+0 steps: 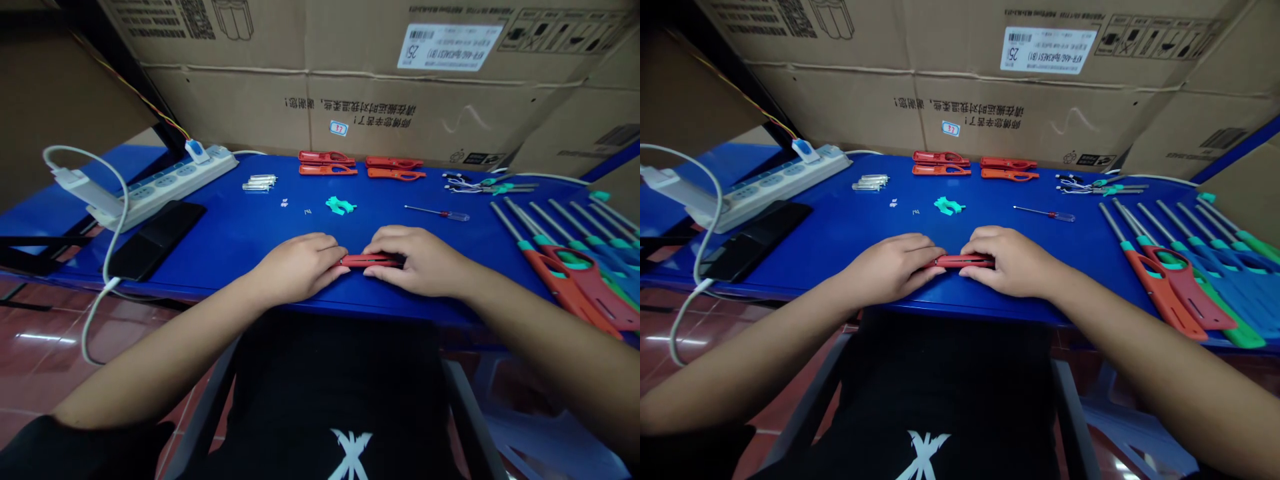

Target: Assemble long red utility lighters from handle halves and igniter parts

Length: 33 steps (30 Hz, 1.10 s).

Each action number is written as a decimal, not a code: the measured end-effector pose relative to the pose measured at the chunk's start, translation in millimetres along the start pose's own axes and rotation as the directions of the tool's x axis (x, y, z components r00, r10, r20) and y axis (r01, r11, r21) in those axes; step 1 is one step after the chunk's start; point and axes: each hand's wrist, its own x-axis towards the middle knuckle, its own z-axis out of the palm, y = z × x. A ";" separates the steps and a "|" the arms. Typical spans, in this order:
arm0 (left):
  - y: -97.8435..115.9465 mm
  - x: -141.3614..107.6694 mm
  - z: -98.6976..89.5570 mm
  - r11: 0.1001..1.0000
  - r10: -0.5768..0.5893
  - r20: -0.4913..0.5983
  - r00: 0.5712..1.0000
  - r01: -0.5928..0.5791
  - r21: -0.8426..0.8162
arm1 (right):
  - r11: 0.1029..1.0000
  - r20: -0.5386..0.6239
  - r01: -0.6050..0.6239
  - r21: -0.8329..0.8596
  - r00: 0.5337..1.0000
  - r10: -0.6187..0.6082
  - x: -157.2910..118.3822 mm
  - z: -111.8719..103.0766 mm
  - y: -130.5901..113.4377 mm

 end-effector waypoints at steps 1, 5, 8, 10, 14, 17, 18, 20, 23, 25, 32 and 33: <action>-0.8 0.5 0.0 1.000 -0.005 0.007 1.000 0.005 -0.020 | 0.999 0.021 -0.012 0.042 1.000 0.011 0.7 -2.9 1.1; -2.0 1.6 -0.2 0.998 -0.013 0.024 1.000 0.014 -0.068 | 0.992 0.081 -0.053 0.111 0.996 0.044 5.3 -11.5 3.1; -2.2 2.2 -0.9 0.995 -0.013 0.034 0.999 0.016 -0.096 | 0.992 0.111 -0.079 0.098 0.992 0.068 9.7 -14.5 3.4; -3.0 2.9 -1.8 0.994 -0.017 0.042 0.999 0.022 -0.111 | 0.996 0.110 -0.050 0.071 0.993 0.042 11.6 -16.3 4.7; -7.0 4.6 -4.0 0.988 -0.016 0.051 0.999 0.024 -0.155 | 0.996 0.093 0.075 -0.044 0.993 -0.070 12.7 -22.5 10.0; -10.5 4.7 -5.3 0.978 -0.019 0.046 0.999 0.028 -0.206 | 0.985 0.112 0.129 -0.113 0.987 -0.116 13.6 -27.4 11.9; -11.4 4.5 -5.7 0.974 -0.020 0.045 0.999 0.029 -0.226 | 0.981 0.126 0.153 -0.123 0.982 -0.138 14.2 -28.6 11.5; -12.2 3.9 -6.2 0.965 -0.018 0.047 0.999 0.030 -0.262 | 0.971 0.157 0.202 -0.126 0.971 -0.182 15.4 -30.3 9.4; -11.8 3.4 -6.6 0.958 -0.020 0.051 0.999 0.034 -0.285 | 0.965 0.169 0.230 -0.125 0.964 -0.207 16.6 -31.3 5.7; -11.2 3.4 -6.6 0.956 -0.021 0.047 0.999 0.034 -0.292 | 0.965 0.160 0.230 -0.123 0.965 -0.210 16.7 -31.1 4.5; -9.6 2.6 -6.5 0.959 -0.023 0.029 0.999 0.031 -0.281 | 0.977 0.117 0.194 -0.093 0.976 -0.183 15.4 -28.0 2.7; -9.2 2.4 -6.2 0.962 -0.023 0.024 0.999 0.028 -0.271 | 0.978 0.121 0.186 -0.090 0.977 -0.175 15.2 -27.3 2.3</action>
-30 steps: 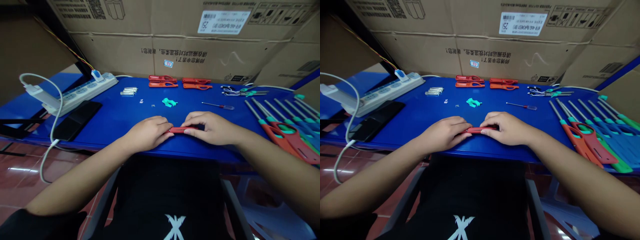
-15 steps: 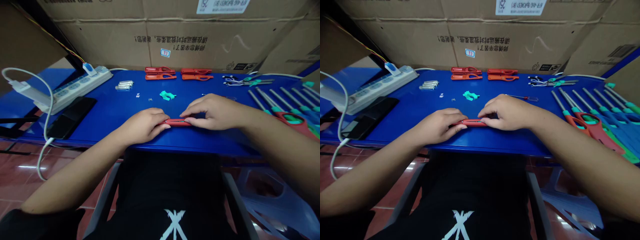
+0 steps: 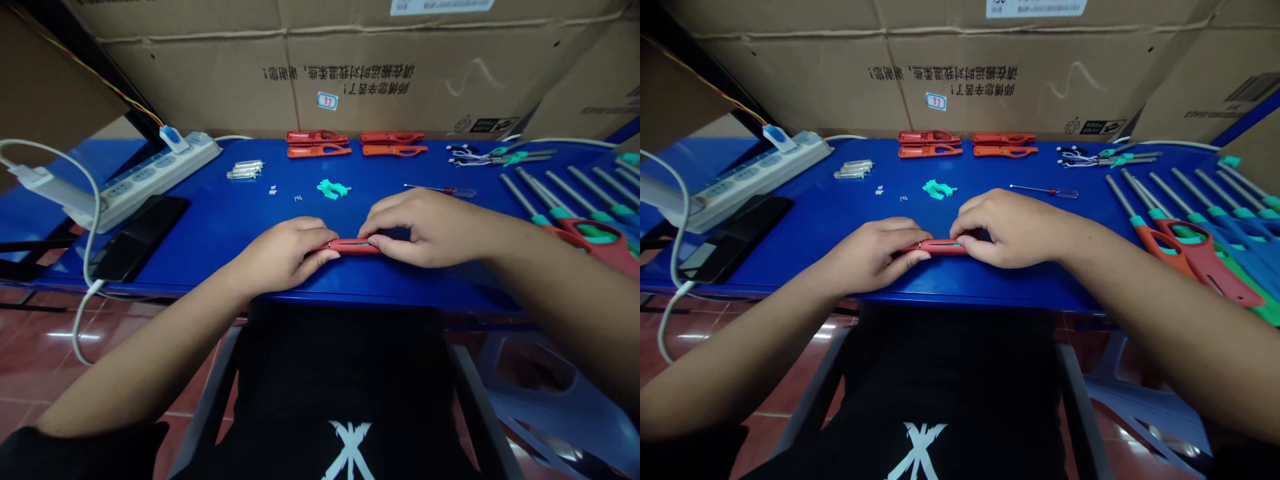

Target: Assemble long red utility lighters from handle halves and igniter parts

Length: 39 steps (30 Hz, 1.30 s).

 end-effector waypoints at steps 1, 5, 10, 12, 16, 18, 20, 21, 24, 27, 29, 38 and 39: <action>0.4 -0.2 0.5 1.000 0.004 -0.006 1.000 -0.004 0.012 | 1.000 0.007 -0.006 0.004 1.000 0.006 0.0 0.8 -0.6; 2.0 -0.8 3.3 0.996 0.023 -0.023 0.999 -0.021 0.084 | 0.999 0.042 -0.029 -0.014 0.999 0.030 0.0 6.2 -3.3; 4.9 -2.4 4.9 0.983 0.034 -0.044 0.998 -0.026 0.184 | 0.990 -0.002 -0.044 -0.130 0.999 0.044 -0.2 15.1 -7.6; 6.2 -3.0 5.1 0.978 0.039 -0.044 0.998 -0.029 0.208 | 0.987 -0.010 -0.030 -0.158 1.000 0.028 -0.9 17.8 -8.2; 8.5 -3.1 5.2 0.966 0.046 -0.044 0.998 -0.033 0.256 | 0.983 -0.022 -0.014 -0.184 1.000 0.011 -2.8 22.1 -7.1; 9.1 -3.0 5.0 0.963 0.041 -0.036 0.998 -0.030 0.269 | 0.979 -0.036 -0.012 -0.201 0.999 0.005 -3.2 24.7 -7.2; 9.2 -3.1 4.4 0.965 0.028 -0.034 0.999 -0.018 0.260 | 0.975 -0.049 -0.025 -0.219 0.999 0.015 -3.2 27.7 -8.6; 9.1 -3.3 4.1 0.969 0.017 -0.037 0.999 -0.007 0.247 | 0.974 -0.058 -0.046 -0.220 0.998 0.034 -3.3 29.2 -9.5; 8.3 -4.9 3.6 0.983 -0.020 -0.054 0.998 0.029 0.181 | 0.980 -0.077 -0.143 -0.135 0.988 0.134 -6.4 32.1 -10.5; 8.1 -7.4 4.0 0.995 -0.067 -0.066 0.996 0.072 0.075 | 0.983 -0.075 -0.180 0.022 0.981 0.181 -15.2 31.7 -6.3; 8.6 -8.6 4.4 0.993 -0.116 -0.081 0.990 0.116 -0.003 | 0.982 -0.102 -0.177 0.071 0.978 0.184 -22.5 30.2 -2.4; 11.9 -4.1 2.6 0.976 -0.214 -0.060 0.975 0.211 -0.052 | 0.944 -0.169 -0.211 -0.255 0.971 0.171 -21.8 35.7 -14.0; 12.1 -4.3 2.9 0.978 -0.209 -0.064 0.976 0.206 -0.042 | 0.937 -0.178 -0.209 -0.279 0.970 0.163 -19.9 37.4 -15.1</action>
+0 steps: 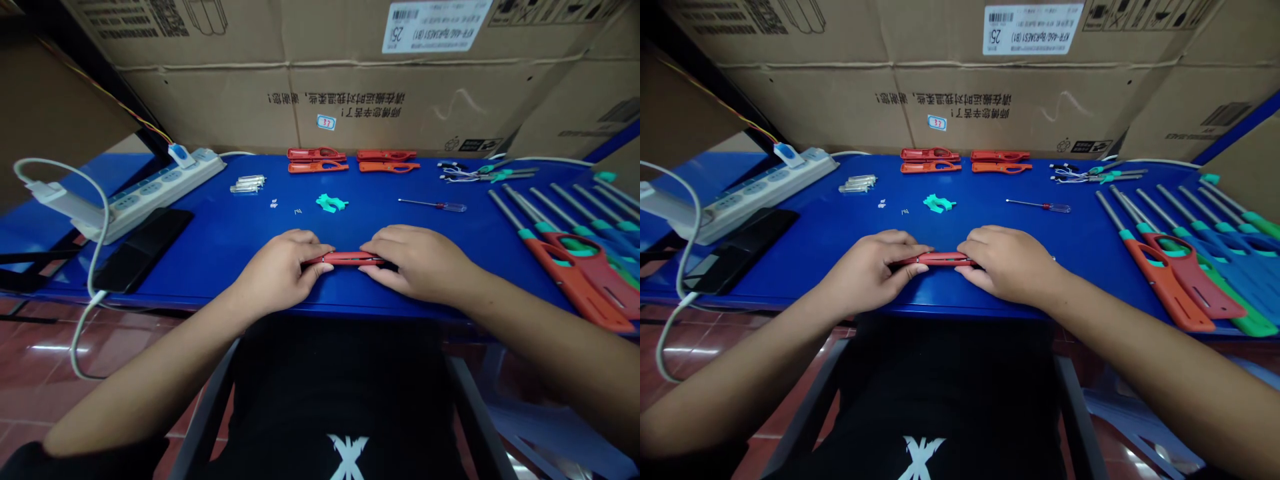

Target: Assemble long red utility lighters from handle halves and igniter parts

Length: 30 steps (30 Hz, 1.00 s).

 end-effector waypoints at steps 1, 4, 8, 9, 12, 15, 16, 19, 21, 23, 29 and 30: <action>0.1 -0.4 0.2 1.000 0.005 -0.003 1.000 -0.005 0.009 | 1.000 -0.009 0.012 -0.017 1.000 -0.012 1.0 1.3 -1.2; 1.4 -2.0 -1.1 0.999 0.014 0.010 1.000 -0.014 0.036 | 0.996 -0.029 0.068 -0.055 0.997 -0.069 1.3 4.1 -1.2; 7.5 0.4 -6.9 0.992 0.011 0.074 0.997 -0.020 0.125 | 0.991 -0.094 0.121 -0.058 0.987 -0.126 -2.9 7.3 2.1; 9.4 2.0 -7.5 0.987 0.009 0.091 0.996 -0.023 0.156 | 0.990 -0.114 0.130 -0.058 0.984 -0.136 -4.3 8.4 2.9; 13.5 7.1 -4.0 0.960 0.035 0.085 0.996 -0.057 0.274 | 0.987 -0.161 0.141 -0.078 0.975 -0.152 -8.7 11.7 4.6; 13.2 10.0 5.1 0.893 0.159 0.086 0.984 -0.180 0.412 | 0.985 -0.179 0.143 -0.100 0.971 -0.159 -11.6 13.5 4.9; 12.2 10.2 7.7 0.866 0.206 0.102 0.973 -0.229 0.444 | 0.985 -0.176 0.139 -0.101 0.972 -0.155 -11.9 13.5 4.6; 8.6 9.7 11.4 0.812 0.286 0.113 0.952 -0.303 0.499 | 0.991 -0.139 0.106 -0.079 0.983 -0.116 -10.0 12.2 3.0; 7.2 9.2 11.0 0.802 0.298 0.102 0.949 -0.307 0.512 | 0.995 -0.100 0.071 -0.067 0.992 -0.077 -7.3 10.8 2.0; 7.1 9.0 10.1 0.797 0.303 0.101 0.947 -0.311 0.518 | 0.996 -0.060 0.053 -0.068 0.997 -0.057 -4.6 9.3 0.8; 10.1 10.4 8.1 0.817 0.280 0.125 0.952 -0.305 0.490 | 0.990 0.008 0.075 -0.117 0.997 -0.075 -3.0 8.5 -3.1; 10.1 10.4 7.6 0.840 0.256 0.122 0.959 -0.283 0.463 | 0.991 -0.002 0.068 -0.117 0.998 -0.069 -3.4 8.8 -3.3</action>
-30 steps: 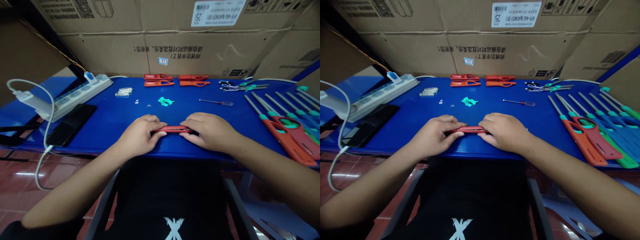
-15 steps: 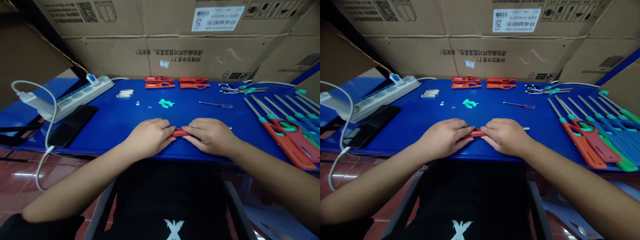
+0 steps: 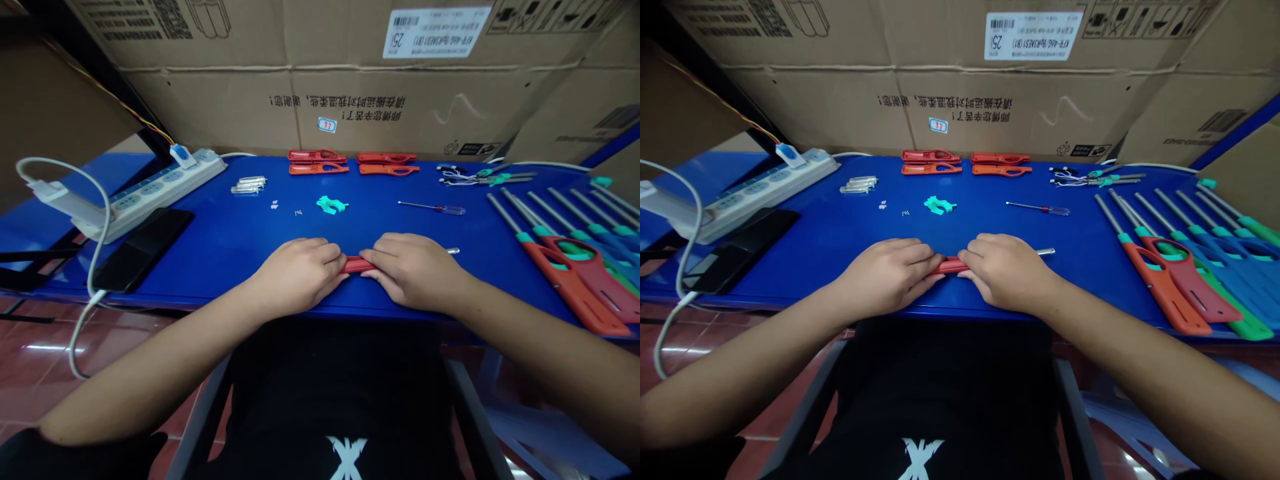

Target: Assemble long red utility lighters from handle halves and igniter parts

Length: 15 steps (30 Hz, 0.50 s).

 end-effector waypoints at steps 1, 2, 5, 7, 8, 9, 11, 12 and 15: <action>-0.3 -0.5 -0.4 0.998 -0.031 0.007 1.000 0.031 -0.051 | 1.000 -0.007 -0.011 0.009 1.000 0.011 -0.6 0.2 0.0; -0.4 -1.4 -0.7 0.991 -0.065 0.016 0.998 0.067 -0.119 | 0.999 -0.003 -0.025 0.033 1.000 0.025 -1.4 0.3 0.4; 1.3 -5.6 -1.1 0.923 -0.193 0.042 0.980 0.196 -0.332 | 0.975 0.060 -0.079 0.208 0.996 0.068 -4.3 -1.2 2.8; 4.3 -8.3 -1.2 0.876 -0.279 0.063 0.958 0.281 -0.393 | 0.926 0.105 -0.141 0.351 0.988 0.110 -5.3 -3.3 4.3; 5.8 -9.0 -1.2 0.860 -0.308 0.074 0.948 0.311 -0.404 | 0.897 0.121 -0.173 0.406 0.983 0.135 -4.9 -4.3 4.7; 6.9 -9.1 -1.3 0.850 -0.326 0.081 0.942 0.329 -0.411 | 0.873 0.129 -0.196 0.446 0.980 0.154 -3.6 -5.2 4.8; 7.7 -7.7 -1.5 0.835 -0.320 0.099 0.942 0.329 -0.440 | 0.846 0.130 -0.206 0.491 0.978 0.163 1.7 -6.1 4.2; 7.2 -6.3 -1.6 0.830 -0.307 0.105 0.946 0.320 -0.458 | 0.839 0.131 -0.198 0.506 0.980 0.152 5.5 -6.0 3.7; 4.2 -2.2 -1.3 0.821 -0.287 0.114 0.951 0.306 -0.482 | 0.828 0.136 -0.179 0.532 0.983 0.125 17.8 -4.1 2.7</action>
